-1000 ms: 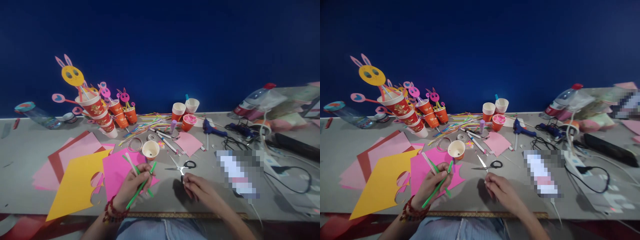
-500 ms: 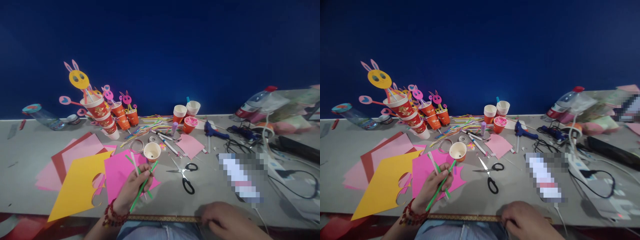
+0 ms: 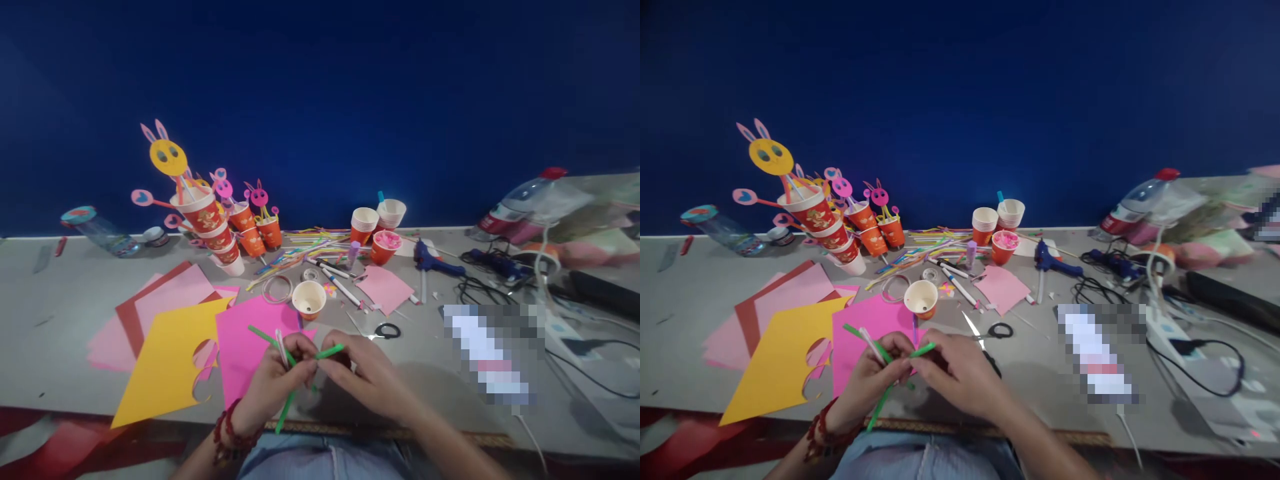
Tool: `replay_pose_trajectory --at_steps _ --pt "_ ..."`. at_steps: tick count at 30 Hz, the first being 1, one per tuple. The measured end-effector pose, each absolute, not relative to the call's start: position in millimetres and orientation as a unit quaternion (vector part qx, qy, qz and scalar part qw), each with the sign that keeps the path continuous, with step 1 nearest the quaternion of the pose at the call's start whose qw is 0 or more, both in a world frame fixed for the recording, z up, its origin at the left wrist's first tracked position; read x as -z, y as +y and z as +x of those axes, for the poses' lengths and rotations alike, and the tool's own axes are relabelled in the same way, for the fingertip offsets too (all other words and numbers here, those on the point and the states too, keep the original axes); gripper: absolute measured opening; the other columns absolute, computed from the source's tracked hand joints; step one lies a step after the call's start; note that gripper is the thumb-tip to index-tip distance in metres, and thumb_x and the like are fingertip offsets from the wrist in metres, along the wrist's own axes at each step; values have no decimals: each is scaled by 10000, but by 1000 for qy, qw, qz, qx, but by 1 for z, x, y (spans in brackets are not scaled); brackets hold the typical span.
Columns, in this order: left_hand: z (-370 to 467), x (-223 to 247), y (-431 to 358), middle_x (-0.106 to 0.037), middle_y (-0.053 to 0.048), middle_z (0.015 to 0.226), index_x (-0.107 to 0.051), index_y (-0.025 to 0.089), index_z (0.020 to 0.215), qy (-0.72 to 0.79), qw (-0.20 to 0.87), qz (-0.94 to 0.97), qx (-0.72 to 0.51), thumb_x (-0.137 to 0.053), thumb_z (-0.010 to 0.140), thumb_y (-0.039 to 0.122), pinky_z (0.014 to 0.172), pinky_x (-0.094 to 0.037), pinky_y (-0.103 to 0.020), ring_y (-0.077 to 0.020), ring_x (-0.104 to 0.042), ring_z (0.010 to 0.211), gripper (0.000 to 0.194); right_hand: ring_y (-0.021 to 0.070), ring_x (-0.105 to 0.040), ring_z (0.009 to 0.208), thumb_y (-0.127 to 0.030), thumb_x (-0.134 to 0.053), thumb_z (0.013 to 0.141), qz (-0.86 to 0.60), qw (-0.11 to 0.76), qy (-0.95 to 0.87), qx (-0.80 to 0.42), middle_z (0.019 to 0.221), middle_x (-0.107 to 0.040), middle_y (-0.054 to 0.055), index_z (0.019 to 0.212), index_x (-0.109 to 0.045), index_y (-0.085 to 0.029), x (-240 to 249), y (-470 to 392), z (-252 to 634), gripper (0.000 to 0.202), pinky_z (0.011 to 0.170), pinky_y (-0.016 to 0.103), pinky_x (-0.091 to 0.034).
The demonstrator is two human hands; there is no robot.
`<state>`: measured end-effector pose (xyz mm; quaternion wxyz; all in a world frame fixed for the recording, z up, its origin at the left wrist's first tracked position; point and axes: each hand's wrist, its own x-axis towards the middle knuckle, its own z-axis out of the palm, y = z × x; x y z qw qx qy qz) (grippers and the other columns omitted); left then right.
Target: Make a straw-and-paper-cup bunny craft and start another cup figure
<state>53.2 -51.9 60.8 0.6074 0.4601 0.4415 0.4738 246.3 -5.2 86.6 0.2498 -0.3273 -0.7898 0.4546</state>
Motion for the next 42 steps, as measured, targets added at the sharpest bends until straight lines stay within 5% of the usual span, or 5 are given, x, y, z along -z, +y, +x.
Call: replay_pose_trajectory --at_steps 8,14,28,33,42 --pt "54 -67 -53 -556 34 620 -636 160 766 461 566 512 -453 -653 845 228 533 -412 -195 -100 -532 539 105 111 -377 523 -341 -529 943 -253 365 -711 -545 554 -391 -55 605 -483 -205 -59 -7 232 368 525 240 -275" --pt "57 -72 -52 -547 38 609 -642 157 780 470 582 511 -424 -648 817 229 503 -379 -191 -97 -508 515 80 114 -370 544 -315 -608 846 -264 334 -757 -495 585 -411 -58 650 -479 -214 -57 1 235 256 530 240 -258" --pt "55 -67 -49 -482 49 586 -601 160 725 479 557 526 -429 -578 849 221 529 -331 -212 -93 -427 537 141 111 -338 483 -260 -468 923 -315 450 -693 -467 530 -319 -58 555 -333 -223 -40 -14 212 393 513 266 -261" --pt "47 -65 -47 -479 61 556 -591 167 744 463 593 521 -403 -593 882 243 531 -314 -210 -87 -417 525 158 110 -378 525 -426 -533 961 -281 370 -690 -555 585 -399 -54 634 -473 -213 -48 -8 221 396 519 241 -300" --pt "47 -58 -43 -476 73 532 -586 168 778 428 665 443 -422 -708 863 415 494 -315 -194 -72 -412 480 289 87 -323 436 -680 -561 906 -323 359 -577 -659 484 -382 -66 558 -438 -211 -39 -7 216 597 436 235 -258"
